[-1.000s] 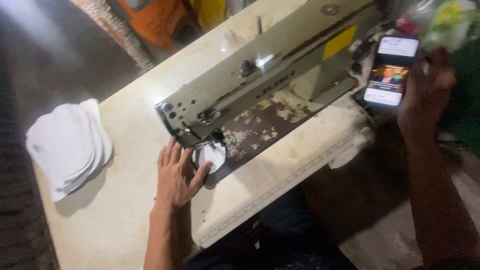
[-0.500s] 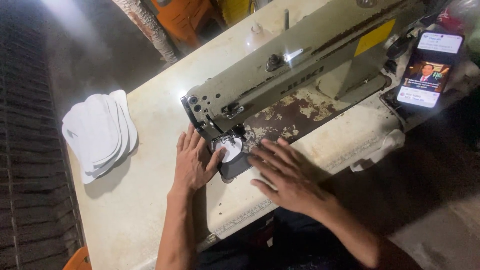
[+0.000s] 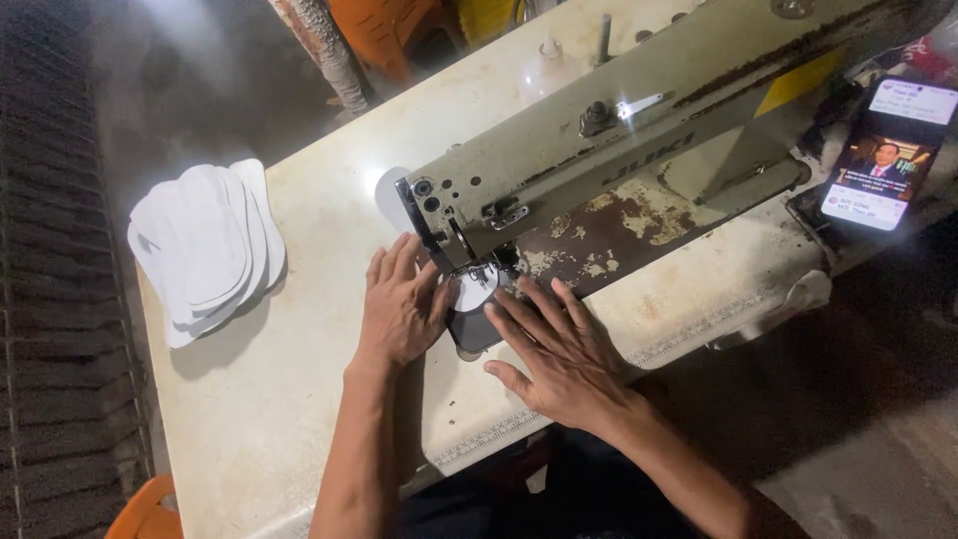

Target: Stitching the perimeter of shoe insoles using an industrial sewing machine

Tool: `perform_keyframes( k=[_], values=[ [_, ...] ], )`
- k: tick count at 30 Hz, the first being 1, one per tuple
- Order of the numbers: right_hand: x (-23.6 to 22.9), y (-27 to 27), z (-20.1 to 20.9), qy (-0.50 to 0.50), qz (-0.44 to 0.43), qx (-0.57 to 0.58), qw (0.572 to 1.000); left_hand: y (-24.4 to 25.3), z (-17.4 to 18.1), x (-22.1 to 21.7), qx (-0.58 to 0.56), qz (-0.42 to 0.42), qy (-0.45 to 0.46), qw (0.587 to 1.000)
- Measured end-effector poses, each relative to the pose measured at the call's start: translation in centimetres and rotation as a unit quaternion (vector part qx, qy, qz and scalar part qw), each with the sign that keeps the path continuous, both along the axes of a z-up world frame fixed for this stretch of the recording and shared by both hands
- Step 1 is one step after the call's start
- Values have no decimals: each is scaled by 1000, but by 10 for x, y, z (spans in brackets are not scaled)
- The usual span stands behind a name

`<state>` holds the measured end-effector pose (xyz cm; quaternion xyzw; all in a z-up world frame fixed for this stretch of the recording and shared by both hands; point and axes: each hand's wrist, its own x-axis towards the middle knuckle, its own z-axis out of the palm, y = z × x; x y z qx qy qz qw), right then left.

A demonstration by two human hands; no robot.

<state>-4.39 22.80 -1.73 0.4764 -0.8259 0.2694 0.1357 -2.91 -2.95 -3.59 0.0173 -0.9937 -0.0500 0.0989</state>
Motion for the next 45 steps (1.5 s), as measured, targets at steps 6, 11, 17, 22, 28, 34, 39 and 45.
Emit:
perform_keyframes(
  k=[6,11,17,22,28,34,39,45],
  values=[
    [0,0,-4,-11,7,-1,1000,8,10,12,-33,38,-1,999],
    [0,0,-3,-1,7,-17,1000,15,12,22,-22,40,7,999],
    [-1,0,-6,4,9,-35,999,16,13,32,-47,54,-35,997],
    [0,0,-2,15,5,-56,998,21,20,53,-93,48,39,994],
    [1,0,-4,22,3,-70,997,38,38,75,-30,76,20,996],
    [0,5,-16,40,-8,0,999,66,64,96,9,79,-24,997],
    [-1,6,-13,47,-6,-31,998,88,46,125,20,62,-14,998],
    [-2,8,-12,22,-1,-95,995,137,48,141,97,24,41,994]
  ],
)
